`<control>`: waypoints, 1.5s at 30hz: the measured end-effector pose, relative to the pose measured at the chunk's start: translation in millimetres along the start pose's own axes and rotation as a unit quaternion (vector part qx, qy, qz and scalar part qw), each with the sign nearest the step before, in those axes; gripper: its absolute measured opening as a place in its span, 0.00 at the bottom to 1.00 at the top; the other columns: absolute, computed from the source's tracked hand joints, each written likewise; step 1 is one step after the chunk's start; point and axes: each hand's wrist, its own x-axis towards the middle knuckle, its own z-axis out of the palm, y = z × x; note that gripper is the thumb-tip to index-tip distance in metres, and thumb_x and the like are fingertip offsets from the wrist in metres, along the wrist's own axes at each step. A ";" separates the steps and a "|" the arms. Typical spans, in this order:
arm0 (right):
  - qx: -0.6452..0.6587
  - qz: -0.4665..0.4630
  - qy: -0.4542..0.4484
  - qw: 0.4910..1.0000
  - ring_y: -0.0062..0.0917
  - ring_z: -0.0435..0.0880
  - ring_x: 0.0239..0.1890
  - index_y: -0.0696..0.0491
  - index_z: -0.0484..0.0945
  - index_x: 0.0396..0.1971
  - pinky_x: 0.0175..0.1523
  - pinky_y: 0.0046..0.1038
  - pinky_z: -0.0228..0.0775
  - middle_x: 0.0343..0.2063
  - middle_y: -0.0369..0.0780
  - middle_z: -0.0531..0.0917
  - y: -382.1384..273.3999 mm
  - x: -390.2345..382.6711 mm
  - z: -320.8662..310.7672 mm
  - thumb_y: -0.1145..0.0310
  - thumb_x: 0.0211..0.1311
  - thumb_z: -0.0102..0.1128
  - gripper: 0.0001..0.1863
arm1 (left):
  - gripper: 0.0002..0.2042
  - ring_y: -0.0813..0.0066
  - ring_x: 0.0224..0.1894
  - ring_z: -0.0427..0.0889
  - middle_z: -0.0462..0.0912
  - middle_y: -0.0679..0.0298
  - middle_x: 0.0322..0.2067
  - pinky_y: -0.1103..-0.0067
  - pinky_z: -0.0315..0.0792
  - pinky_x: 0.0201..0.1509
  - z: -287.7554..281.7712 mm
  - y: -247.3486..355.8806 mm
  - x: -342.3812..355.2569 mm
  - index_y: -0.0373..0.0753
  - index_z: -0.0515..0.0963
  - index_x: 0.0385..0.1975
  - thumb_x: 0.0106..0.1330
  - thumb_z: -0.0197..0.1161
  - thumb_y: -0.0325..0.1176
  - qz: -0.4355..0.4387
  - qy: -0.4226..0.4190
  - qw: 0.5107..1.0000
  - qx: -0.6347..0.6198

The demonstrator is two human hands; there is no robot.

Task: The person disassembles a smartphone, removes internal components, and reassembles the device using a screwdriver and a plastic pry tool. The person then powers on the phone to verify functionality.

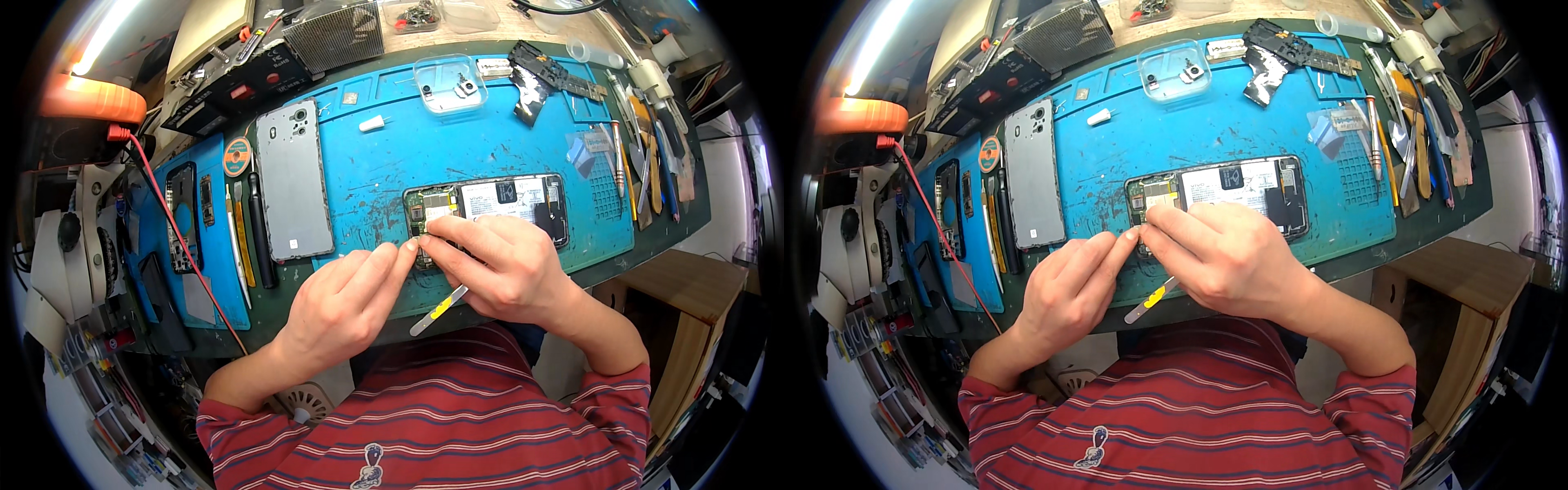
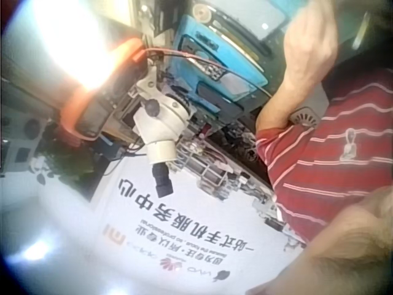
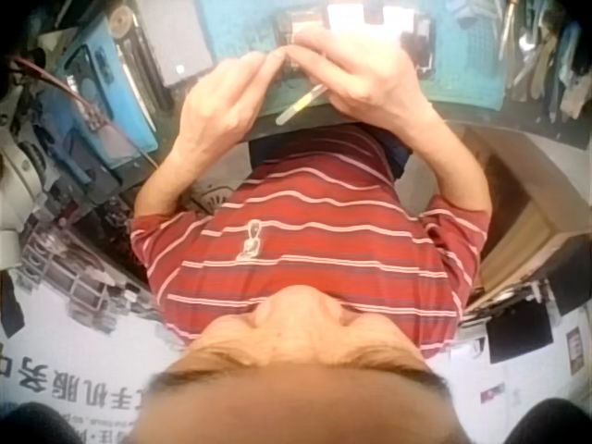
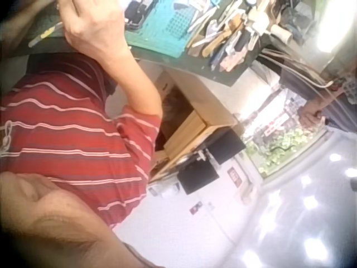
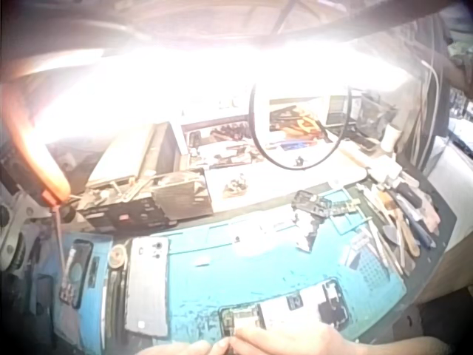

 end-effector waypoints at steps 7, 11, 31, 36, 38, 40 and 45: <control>-0.015 -0.013 0.003 1.000 0.22 0.82 0.30 0.58 0.86 0.44 0.34 0.26 0.77 0.46 0.39 0.84 -0.3 -1.8 -2.6 0.71 0.53 0.67 0.17 | 0.26 0.71 0.34 0.79 0.80 0.59 0.43 0.76 0.77 0.37 -0.8 -2.1 1.7 0.26 0.81 0.57 0.54 0.65 0.22 0.009 -0.002 1.000 0.010; 0.014 -0.012 0.062 0.998 0.28 0.84 0.35 0.58 0.86 0.45 0.38 0.29 0.78 0.47 0.41 0.85 5.3 1.7 -19.9 0.68 0.61 0.67 0.14 | 0.25 0.73 0.33 0.78 0.79 0.61 0.43 0.78 0.77 0.37 3.0 -2.5 -0.4 0.26 0.82 0.57 0.56 0.65 0.25 0.021 0.017 0.999 0.033; 0.229 0.307 0.015 0.924 0.20 0.91 0.37 0.59 0.87 0.46 0.45 0.25 0.83 0.36 0.40 0.92 93.5 76.7 -31.0 0.63 0.69 0.73 0.15 | 0.31 0.67 0.34 0.79 0.80 0.57 0.44 0.73 0.77 0.38 8.6 -4.7 -6.6 0.28 0.81 0.60 0.48 0.65 0.20 0.021 0.040 0.999 -0.004; 0.238 0.321 0.006 0.917 0.18 0.90 0.36 0.58 0.87 0.46 0.42 0.23 0.81 0.34 0.39 0.92 102.4 76.8 -25.9 0.62 0.68 0.73 0.15 | 0.31 0.67 0.33 0.79 0.80 0.58 0.44 0.74 0.77 0.37 7.8 -4.2 -5.7 0.28 0.81 0.60 0.48 0.65 0.20 0.018 0.037 0.999 -0.006; 0.237 0.328 0.003 0.914 0.16 0.89 0.35 0.58 0.88 0.45 0.41 0.22 0.81 0.33 0.38 0.92 104.1 77.3 -23.6 0.61 0.68 0.74 0.15 | 0.31 0.67 0.33 0.78 0.79 0.58 0.44 0.74 0.77 0.37 8.2 -4.1 -5.9 0.28 0.81 0.60 0.48 0.65 0.20 0.016 0.040 0.999 -0.006; 0.241 0.344 -0.009 0.907 0.16 0.88 0.34 0.57 0.88 0.44 0.40 0.22 0.80 0.32 0.38 0.92 105.7 79.1 -23.6 0.60 0.68 0.73 0.15 | 0.31 0.67 0.33 0.78 0.79 0.58 0.43 0.74 0.77 0.37 8.3 -4.0 -5.8 0.28 0.81 0.60 0.48 0.65 0.19 0.014 0.040 0.999 -0.007; 0.250 0.339 -0.009 0.907 0.14 0.86 0.31 0.56 0.89 0.43 0.39 0.21 0.78 0.30 0.36 0.91 107.9 79.4 -22.5 0.61 0.68 0.73 0.14 | 0.32 0.67 0.33 0.79 0.79 0.58 0.44 0.74 0.77 0.37 8.5 -3.8 -5.7 0.28 0.81 0.60 0.47 0.65 0.19 0.012 0.038 0.999 -0.005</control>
